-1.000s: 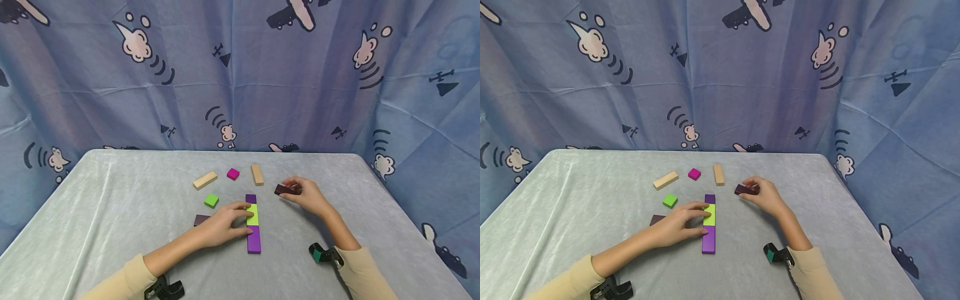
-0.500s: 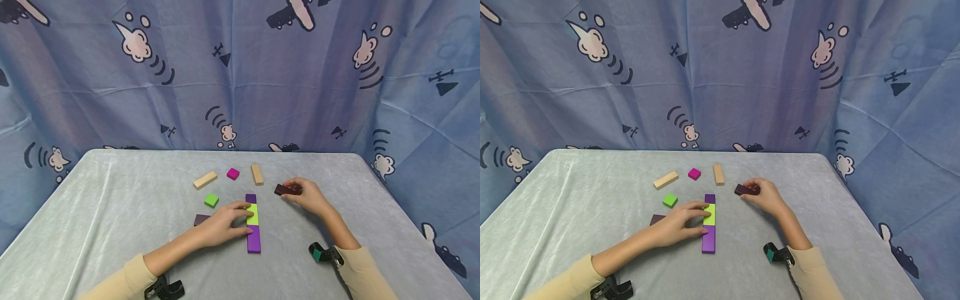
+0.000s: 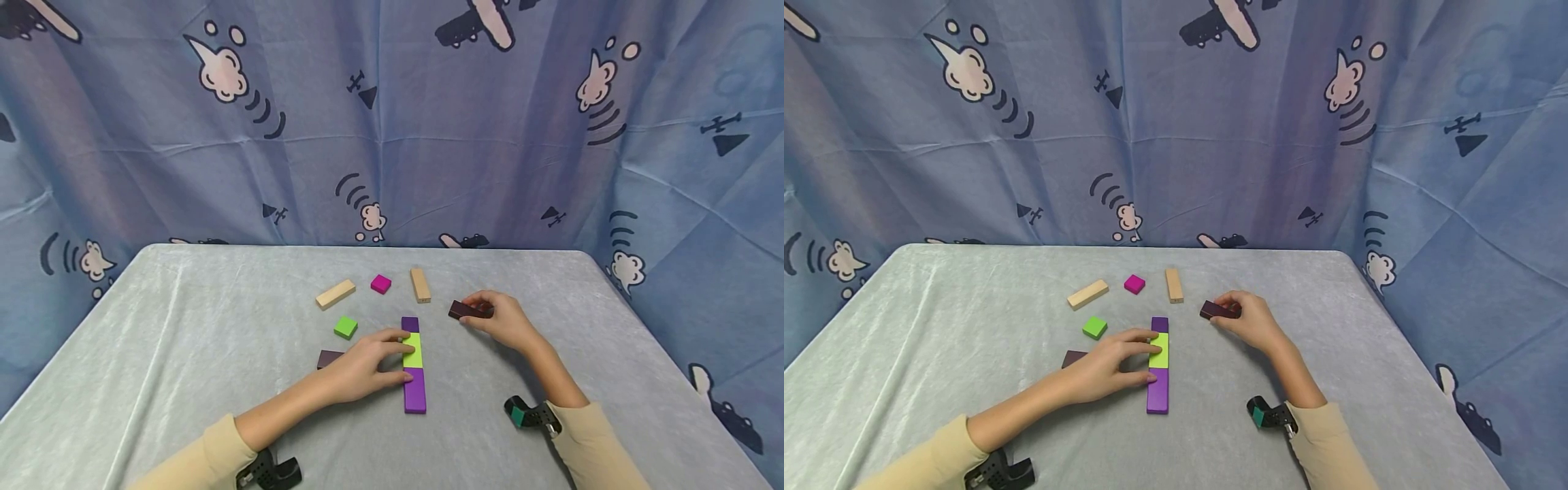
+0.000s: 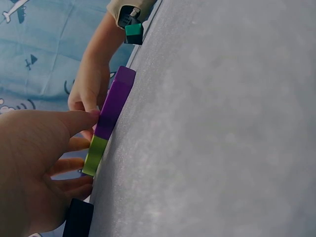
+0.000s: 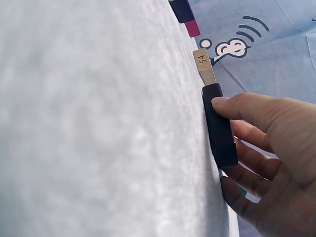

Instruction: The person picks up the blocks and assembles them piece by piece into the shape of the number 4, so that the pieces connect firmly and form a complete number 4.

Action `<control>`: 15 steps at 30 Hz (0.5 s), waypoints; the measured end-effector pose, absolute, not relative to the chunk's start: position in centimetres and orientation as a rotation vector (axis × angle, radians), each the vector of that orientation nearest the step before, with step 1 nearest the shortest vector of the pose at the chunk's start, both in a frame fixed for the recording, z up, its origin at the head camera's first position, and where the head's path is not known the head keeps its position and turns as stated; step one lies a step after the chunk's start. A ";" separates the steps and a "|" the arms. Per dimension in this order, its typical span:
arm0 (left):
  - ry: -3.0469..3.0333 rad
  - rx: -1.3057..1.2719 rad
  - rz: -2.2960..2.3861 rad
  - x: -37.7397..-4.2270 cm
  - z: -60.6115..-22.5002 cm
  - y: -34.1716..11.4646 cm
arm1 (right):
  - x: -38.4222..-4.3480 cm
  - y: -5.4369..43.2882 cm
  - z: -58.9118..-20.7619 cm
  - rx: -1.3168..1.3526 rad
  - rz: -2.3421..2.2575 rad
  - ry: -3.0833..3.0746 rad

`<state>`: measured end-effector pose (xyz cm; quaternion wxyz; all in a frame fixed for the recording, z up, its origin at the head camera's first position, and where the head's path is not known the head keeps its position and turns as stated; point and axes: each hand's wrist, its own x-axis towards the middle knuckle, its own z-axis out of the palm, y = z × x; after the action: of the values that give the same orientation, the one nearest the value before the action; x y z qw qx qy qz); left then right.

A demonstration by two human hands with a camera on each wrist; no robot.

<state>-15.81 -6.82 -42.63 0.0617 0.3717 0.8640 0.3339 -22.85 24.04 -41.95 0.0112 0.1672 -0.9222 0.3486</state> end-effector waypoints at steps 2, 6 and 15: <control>2.614 1.125 1.006 -15.8 -42.7 -6.8 | -22.8 24.0 -41.9 0.527 1.087 -2.877; 2.612 1.128 1.003 -15.8 -42.7 -6.9 | -22.7 23.8 -41.8 0.543 1.096 -2.875; 2.608 1.122 1.009 -15.8 -42.7 -6.9 | -22.5 23.2 -41.4 0.583 1.103 -2.888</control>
<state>-15.84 -6.90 -42.68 0.0644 0.3716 0.8637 0.3343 -22.52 23.25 -41.41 -0.0023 0.1853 -0.9180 0.3507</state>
